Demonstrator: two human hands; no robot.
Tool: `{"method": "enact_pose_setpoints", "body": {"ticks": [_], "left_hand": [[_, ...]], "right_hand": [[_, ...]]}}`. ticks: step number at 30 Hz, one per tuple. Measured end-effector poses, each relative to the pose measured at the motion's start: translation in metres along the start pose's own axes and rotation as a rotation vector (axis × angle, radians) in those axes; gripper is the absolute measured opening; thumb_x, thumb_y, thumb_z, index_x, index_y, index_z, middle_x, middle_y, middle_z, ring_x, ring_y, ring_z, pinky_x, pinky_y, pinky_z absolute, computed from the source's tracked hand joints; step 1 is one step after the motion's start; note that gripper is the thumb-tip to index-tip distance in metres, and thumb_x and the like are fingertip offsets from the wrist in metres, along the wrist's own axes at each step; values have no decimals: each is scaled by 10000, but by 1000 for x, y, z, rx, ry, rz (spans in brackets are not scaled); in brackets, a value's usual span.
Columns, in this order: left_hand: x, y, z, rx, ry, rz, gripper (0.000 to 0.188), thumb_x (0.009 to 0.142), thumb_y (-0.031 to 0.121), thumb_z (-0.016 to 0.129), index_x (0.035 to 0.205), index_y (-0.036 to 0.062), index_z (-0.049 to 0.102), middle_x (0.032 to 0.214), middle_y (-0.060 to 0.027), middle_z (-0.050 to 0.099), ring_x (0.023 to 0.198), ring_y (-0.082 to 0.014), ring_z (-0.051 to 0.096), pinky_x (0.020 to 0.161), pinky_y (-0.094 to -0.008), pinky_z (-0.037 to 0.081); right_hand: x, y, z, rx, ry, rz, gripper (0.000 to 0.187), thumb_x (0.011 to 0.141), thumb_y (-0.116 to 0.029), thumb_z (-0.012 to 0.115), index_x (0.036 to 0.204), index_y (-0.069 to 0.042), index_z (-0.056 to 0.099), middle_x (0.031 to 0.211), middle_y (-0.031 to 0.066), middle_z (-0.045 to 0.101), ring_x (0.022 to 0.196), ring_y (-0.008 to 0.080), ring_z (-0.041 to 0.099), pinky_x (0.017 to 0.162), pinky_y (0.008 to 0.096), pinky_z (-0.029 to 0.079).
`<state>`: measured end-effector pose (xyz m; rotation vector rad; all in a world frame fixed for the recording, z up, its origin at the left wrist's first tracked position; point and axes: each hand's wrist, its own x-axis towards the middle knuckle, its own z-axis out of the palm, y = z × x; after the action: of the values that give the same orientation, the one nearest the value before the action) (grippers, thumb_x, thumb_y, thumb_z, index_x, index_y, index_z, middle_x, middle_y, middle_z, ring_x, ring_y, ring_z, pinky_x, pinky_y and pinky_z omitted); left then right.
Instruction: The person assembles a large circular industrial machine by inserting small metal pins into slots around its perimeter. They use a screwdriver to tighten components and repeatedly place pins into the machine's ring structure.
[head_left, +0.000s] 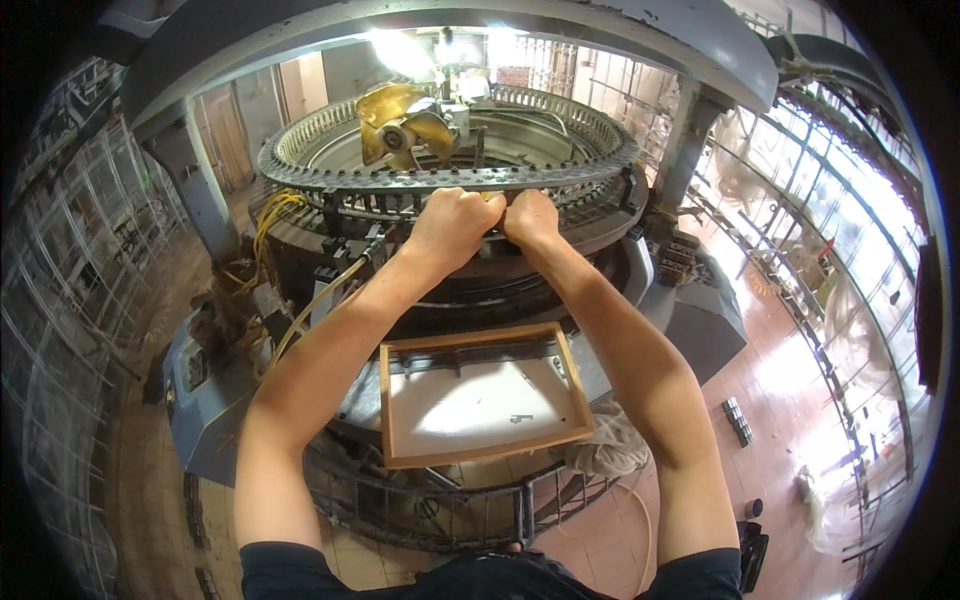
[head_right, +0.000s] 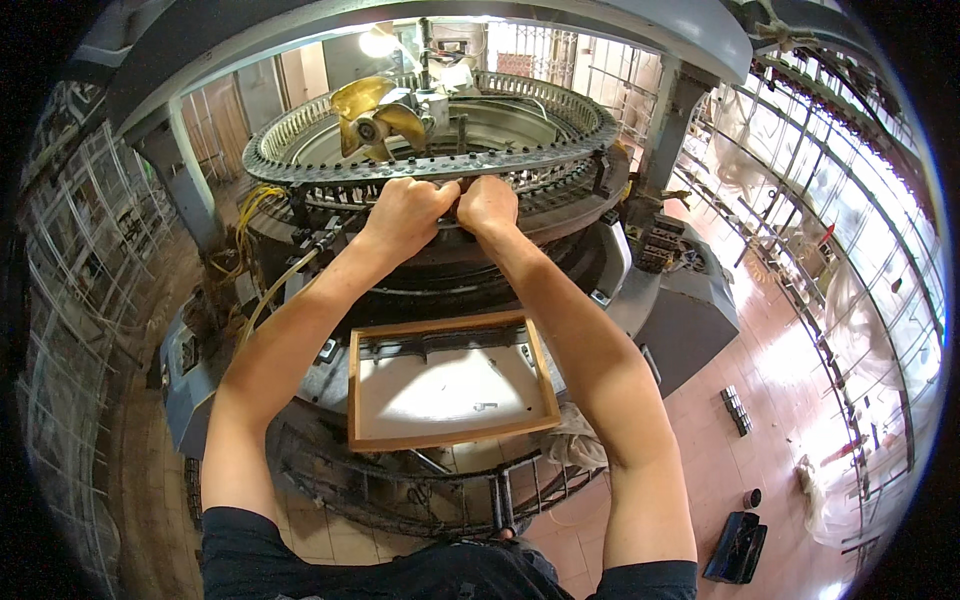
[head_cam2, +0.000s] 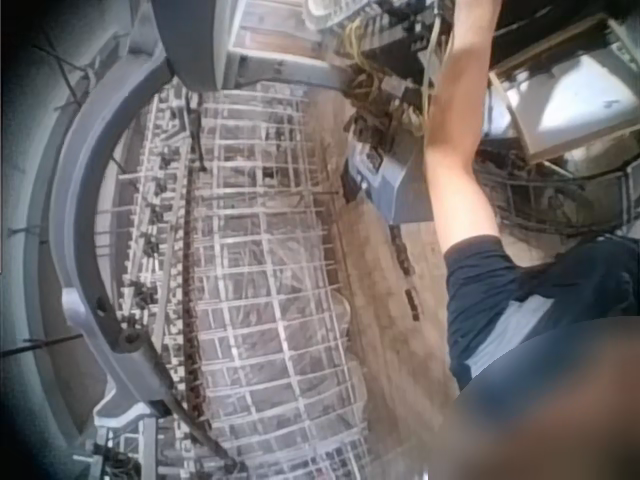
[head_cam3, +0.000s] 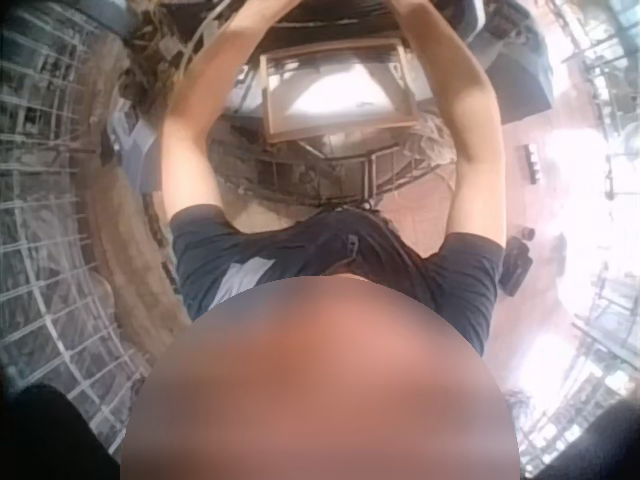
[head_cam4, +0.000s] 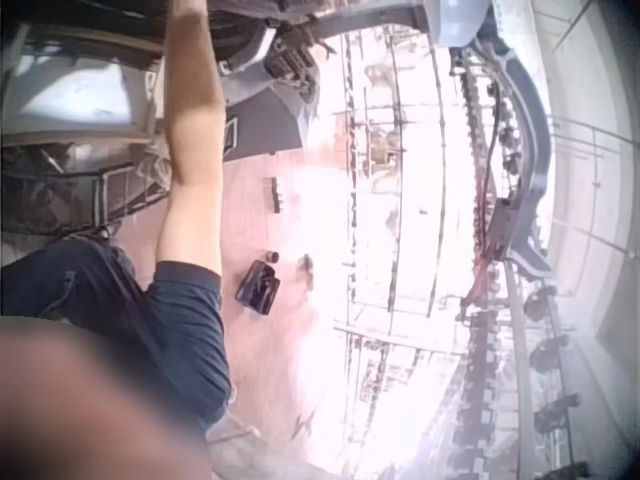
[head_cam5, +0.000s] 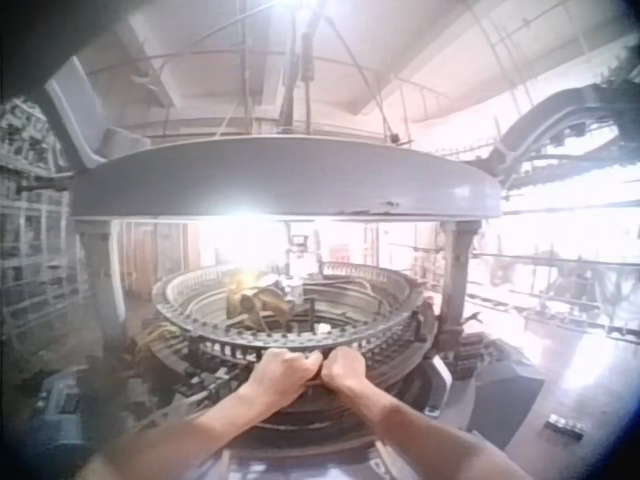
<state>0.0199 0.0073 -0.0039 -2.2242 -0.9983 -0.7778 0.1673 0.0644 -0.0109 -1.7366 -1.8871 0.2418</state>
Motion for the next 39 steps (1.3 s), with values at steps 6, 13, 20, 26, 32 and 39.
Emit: {"method": "enact_pose_setpoints", "body": {"ticks": [6,13,20,26,32,39], "left_hand": [[0,-1,1,18,0,-1,192,730,-33,672,889,51,604,697,-149,686,718,-356,721,641,-456,567],[-1,0,-2,51,-59,-10,204,732,-31,679,905,54,613,692,-151,683,714,-347,723,640,-449,573],[0,1,0,59,-33,-4,201,728,-33,681,892,54,605,678,-149,677,699,-347,720,632,-441,571],[4,7,0,86,-69,-28,190,725,-21,716,861,58,611,724,-150,704,734,-341,740,658,-430,589],[4,6,-4,90,-98,-39,201,720,-17,738,873,51,628,756,-156,721,765,-340,751,687,-428,601],[3,5,4,72,-59,-52,211,749,-55,652,921,59,609,733,-174,698,734,-372,729,661,-477,587]], "right_hand": [[0,8,0,87,24,-108,322,841,-310,713,980,-33,800,1004,232,757,989,398,728,860,442,567],[-10,4,-5,118,30,-82,253,884,-298,698,1045,-145,820,1035,202,762,1027,389,719,911,439,556],[-13,2,-8,103,43,-94,233,885,-254,690,1039,-132,816,1025,207,760,1021,399,717,901,449,558],[-9,5,-1,68,91,-103,229,867,-195,690,985,-30,796,1001,250,748,1001,425,714,880,463,561],[-10,6,-6,84,67,-148,226,849,-186,697,932,4,788,966,257,747,975,429,717,871,476,563],[-9,10,0,69,112,-236,238,869,-216,658,850,-16,785,912,240,751,924,392,741,817,490,584]]}}
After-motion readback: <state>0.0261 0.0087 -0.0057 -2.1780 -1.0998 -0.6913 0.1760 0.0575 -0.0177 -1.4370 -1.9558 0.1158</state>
